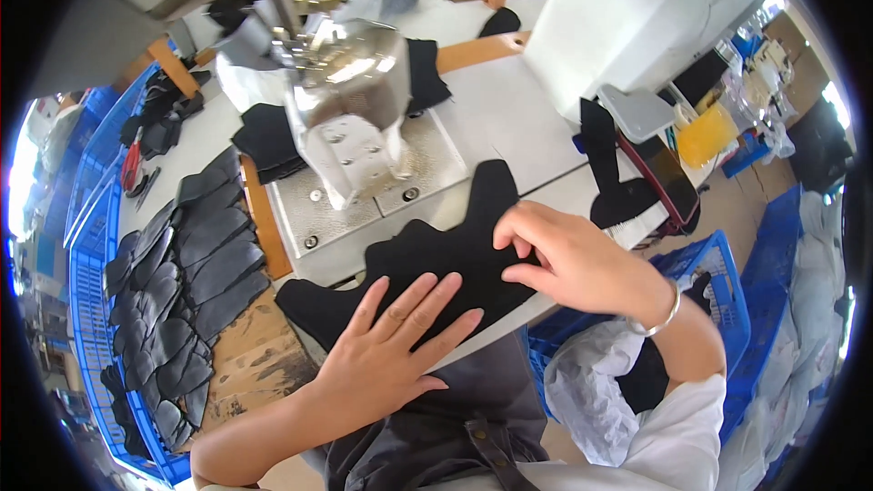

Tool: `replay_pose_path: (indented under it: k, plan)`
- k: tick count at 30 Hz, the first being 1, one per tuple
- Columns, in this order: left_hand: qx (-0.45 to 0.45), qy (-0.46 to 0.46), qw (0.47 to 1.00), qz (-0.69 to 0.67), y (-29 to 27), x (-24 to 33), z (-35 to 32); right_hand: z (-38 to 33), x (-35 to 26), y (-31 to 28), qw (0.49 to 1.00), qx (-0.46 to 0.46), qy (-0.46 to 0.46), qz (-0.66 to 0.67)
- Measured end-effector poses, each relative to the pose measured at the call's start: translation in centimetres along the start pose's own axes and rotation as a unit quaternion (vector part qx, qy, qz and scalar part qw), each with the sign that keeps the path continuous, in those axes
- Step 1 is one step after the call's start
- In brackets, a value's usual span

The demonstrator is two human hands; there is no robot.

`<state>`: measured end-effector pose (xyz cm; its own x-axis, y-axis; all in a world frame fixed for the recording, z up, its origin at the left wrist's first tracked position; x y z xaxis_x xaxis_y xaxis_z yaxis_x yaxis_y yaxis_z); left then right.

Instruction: Stitching components of a shoe upper using an industrial sewing machine.

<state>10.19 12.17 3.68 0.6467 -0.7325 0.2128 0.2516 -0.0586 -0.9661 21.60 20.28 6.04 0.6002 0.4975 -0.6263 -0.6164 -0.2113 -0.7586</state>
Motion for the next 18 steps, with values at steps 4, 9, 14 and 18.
replay_pose_path:
  k: [4,9,14,18]
  plan:
    - [0.010,0.002,1.000,-0.012,-0.2,0.1,-0.4,-2.3,-1.9,-1.4,0.983,0.118,-0.093,-0.107]
    - [0.015,0.011,1.000,-0.018,0.4,0.1,-1.2,-3.1,-4.7,-0.3,0.960,0.068,-0.175,-0.208]
    - [0.154,-0.012,0.975,-0.159,-0.9,-1.0,-0.8,-2.3,-5.5,1.9,0.922,0.023,-0.274,-0.274]
    - [0.175,-0.038,0.965,-0.193,-1.2,-2.1,-0.3,-1.0,-5.7,1.2,0.939,-0.014,-0.279,-0.200]
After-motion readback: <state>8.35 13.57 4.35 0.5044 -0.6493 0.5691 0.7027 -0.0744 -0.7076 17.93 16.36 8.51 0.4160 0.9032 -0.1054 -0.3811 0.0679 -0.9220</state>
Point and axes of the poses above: each hand's wrist, its own z-axis towards the middle knuckle, its own y-axis out of the palm, x = y × z, the point moved 10 cm from there along z, towards the middle knuckle, and after that the axes turned 10 degrees about x, right-handed, at the moved point
